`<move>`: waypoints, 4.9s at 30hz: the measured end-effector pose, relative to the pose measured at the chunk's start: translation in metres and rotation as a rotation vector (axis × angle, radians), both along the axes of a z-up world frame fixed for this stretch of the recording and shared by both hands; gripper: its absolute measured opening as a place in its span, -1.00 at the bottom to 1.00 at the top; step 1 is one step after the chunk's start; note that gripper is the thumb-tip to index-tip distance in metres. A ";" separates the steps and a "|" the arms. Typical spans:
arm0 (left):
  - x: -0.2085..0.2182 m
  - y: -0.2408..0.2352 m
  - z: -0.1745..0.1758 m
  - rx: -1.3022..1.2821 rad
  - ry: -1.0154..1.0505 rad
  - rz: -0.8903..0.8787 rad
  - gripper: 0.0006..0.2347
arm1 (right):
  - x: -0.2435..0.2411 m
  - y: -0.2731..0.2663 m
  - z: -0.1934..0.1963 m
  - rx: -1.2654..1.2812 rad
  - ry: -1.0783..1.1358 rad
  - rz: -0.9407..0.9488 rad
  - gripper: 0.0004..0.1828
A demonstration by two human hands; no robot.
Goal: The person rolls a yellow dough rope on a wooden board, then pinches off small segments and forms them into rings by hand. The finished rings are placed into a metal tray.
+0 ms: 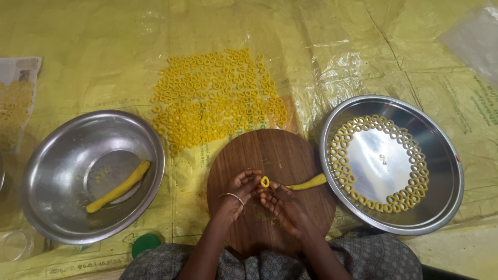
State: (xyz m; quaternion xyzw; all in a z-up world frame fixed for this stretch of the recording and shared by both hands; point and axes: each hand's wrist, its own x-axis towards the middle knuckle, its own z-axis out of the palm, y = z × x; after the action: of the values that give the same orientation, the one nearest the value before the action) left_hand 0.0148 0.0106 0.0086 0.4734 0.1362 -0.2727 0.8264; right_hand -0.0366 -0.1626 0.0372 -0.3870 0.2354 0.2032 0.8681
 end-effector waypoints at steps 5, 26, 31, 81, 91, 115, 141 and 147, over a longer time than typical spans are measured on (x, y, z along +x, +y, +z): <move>0.000 0.000 0.006 0.039 -0.061 -0.031 -0.71 | 0.000 0.000 0.001 -0.037 -0.014 -0.004 -0.75; -0.008 -0.003 0.023 0.131 -0.105 0.050 -0.77 | -0.005 0.000 -0.008 -0.169 -0.149 -0.050 -0.80; -0.009 -0.003 0.027 0.288 -0.121 -0.020 -0.70 | -0.006 -0.002 -0.018 -0.163 -0.193 -0.050 -0.79; -0.026 -0.092 -0.075 -0.106 0.249 0.028 -0.78 | -0.051 -0.026 -0.030 -0.639 -0.166 -0.277 -0.81; -0.022 -0.092 -0.059 0.110 0.173 0.015 -0.84 | -0.037 -0.049 -0.055 -0.446 0.050 -0.333 -0.83; -0.009 -0.077 -0.050 0.492 -0.055 -0.226 -0.82 | -0.023 -0.038 -0.032 -1.135 -0.356 -0.093 -0.78; -0.028 -0.085 -0.013 1.274 -0.762 -0.245 -0.85 | -0.009 -0.033 0.019 -1.631 -0.853 0.107 -0.78; -0.030 -0.079 -0.021 1.280 -0.702 -0.209 -0.85 | -0.014 -0.032 0.020 -1.627 -0.880 0.108 -0.79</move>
State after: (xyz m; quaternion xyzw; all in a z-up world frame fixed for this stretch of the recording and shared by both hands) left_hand -0.0154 -0.0685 -0.0127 0.9330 -0.0496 -0.0494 0.3530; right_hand -0.0504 -0.1941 0.0573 -0.9299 -0.0637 -0.1498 0.3298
